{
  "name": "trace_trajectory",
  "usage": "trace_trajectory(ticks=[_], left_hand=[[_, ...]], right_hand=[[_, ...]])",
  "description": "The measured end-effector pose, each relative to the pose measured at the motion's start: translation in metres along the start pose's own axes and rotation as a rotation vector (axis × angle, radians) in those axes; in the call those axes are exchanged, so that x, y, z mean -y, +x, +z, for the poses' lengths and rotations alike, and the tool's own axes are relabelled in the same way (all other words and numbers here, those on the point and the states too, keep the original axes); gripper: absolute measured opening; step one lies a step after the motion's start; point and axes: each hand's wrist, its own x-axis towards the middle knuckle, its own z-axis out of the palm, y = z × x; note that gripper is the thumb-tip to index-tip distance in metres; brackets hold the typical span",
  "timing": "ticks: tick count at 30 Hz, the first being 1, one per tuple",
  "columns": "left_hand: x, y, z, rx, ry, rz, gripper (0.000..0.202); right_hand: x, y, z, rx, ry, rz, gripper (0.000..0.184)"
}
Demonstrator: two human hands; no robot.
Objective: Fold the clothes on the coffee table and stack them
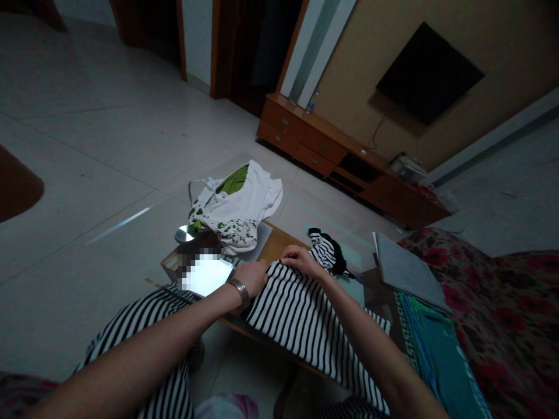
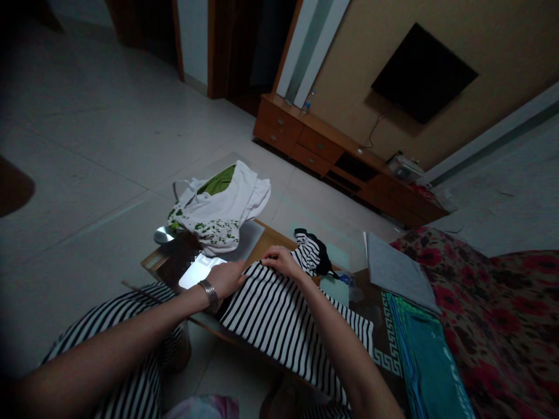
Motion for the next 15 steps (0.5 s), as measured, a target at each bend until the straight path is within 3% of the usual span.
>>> trace_trajectory(ticks=[6,11,13,15], left_hand=[[0.0,0.001,0.001,0.005,0.042,0.03,0.024],[0.004,0.001,-0.002,-0.032,0.091,-0.016,0.026],[0.002,0.001,-0.003,-0.105,0.117,0.008,0.025],[-0.005,0.002,-0.001,-0.223,0.147,0.153,0.024]], right_hand=[[0.005,0.009,0.009,-0.028,-0.152,0.066,0.007],[0.012,0.008,0.018,-0.127,-0.346,0.112,0.012],[0.012,0.004,0.024,-0.197,-0.416,0.106,0.015],[0.009,0.001,0.028,-0.248,-0.46,0.097,0.016]])
